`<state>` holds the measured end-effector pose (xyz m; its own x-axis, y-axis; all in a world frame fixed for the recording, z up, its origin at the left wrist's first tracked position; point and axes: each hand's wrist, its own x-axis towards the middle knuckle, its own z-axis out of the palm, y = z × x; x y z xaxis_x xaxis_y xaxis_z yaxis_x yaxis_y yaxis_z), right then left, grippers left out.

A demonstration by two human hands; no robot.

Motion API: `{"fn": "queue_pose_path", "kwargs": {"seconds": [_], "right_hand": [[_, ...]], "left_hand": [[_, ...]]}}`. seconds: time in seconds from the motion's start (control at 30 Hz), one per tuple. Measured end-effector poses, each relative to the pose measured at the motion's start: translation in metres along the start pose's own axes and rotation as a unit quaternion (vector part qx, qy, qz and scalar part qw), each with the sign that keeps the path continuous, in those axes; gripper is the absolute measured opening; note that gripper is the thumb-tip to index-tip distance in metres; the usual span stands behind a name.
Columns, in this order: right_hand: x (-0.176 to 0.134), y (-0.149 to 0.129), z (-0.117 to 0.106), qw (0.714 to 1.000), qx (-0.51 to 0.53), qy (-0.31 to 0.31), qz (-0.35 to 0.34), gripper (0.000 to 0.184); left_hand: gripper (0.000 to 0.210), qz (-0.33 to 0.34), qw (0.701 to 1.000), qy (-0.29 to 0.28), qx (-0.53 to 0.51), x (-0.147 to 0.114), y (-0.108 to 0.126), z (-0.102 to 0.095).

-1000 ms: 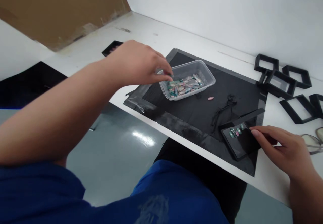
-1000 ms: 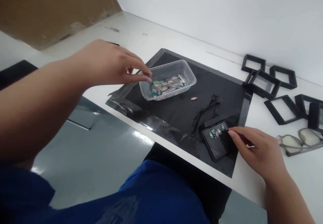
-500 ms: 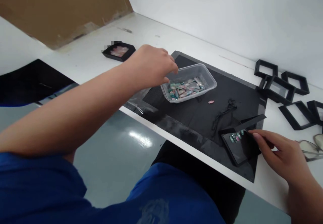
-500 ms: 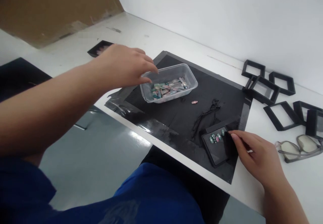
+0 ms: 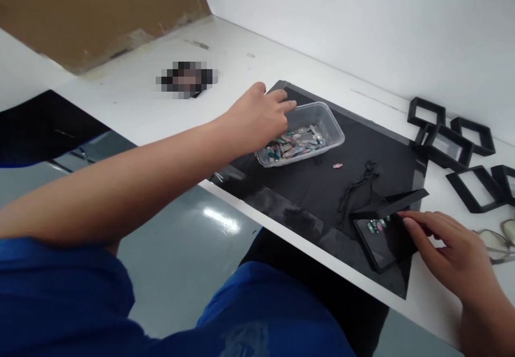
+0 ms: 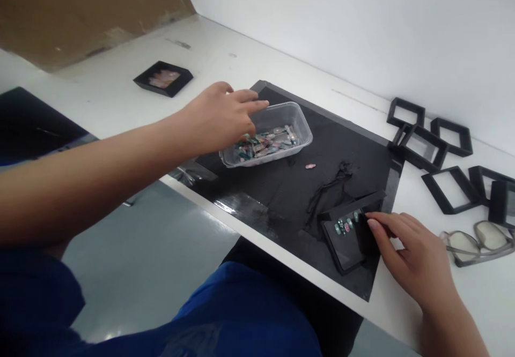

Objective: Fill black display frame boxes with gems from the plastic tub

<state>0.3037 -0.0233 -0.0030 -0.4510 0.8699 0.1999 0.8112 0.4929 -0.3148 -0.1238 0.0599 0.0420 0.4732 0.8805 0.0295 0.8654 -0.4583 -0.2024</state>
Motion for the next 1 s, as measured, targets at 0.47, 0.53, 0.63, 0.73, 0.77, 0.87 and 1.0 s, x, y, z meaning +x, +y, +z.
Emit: {"fn": "queue_pose_path", "kwargs": {"seconds": [0.47, 0.53, 0.63, 0.73, 0.77, 0.87, 1.0], "right_hand": [[0.001, -0.007, 0.0, 1.0, 0.028, -0.004, -0.006, 0.026], [0.001, -0.006, 0.001, 1.0, 0.031, -0.004, -0.005, 0.027], [0.001, -0.006, 0.001, 0.999, 0.039, -0.006, 0.004, 0.03], [0.0, -0.006, 0.001, 0.999, 0.046, -0.006, 0.011, 0.031], [0.0, -0.006, 0.001, 0.999, 0.049, -0.006, 0.013, 0.031], [0.0, -0.007, 0.002, 0.998, 0.054, -0.012, 0.019, 0.032], [0.001, -0.007, 0.004, 0.998, 0.051, -0.006, 0.02, 0.032]], "left_hand": [[0.026, 0.076, 0.993, 0.032, 0.08, 0.0, -0.03, 0.015], [0.024, 0.082, 0.994, 0.01, 0.074, -0.002, -0.03, 0.007], [0.028, 0.103, 0.994, 0.023, 0.038, -0.006, -0.029, -0.011], [0.046, 0.103, 0.993, 0.06, 0.018, -0.016, -0.024, -0.029], [0.05, 0.1, 0.992, 0.074, 0.006, -0.02, -0.021, -0.034], [0.045, 0.096, 0.987, 0.117, -0.052, -0.032, -0.012, -0.042], [0.033, 0.115, 0.975, 0.175, -0.071, -0.041, -0.003, -0.036]]}}
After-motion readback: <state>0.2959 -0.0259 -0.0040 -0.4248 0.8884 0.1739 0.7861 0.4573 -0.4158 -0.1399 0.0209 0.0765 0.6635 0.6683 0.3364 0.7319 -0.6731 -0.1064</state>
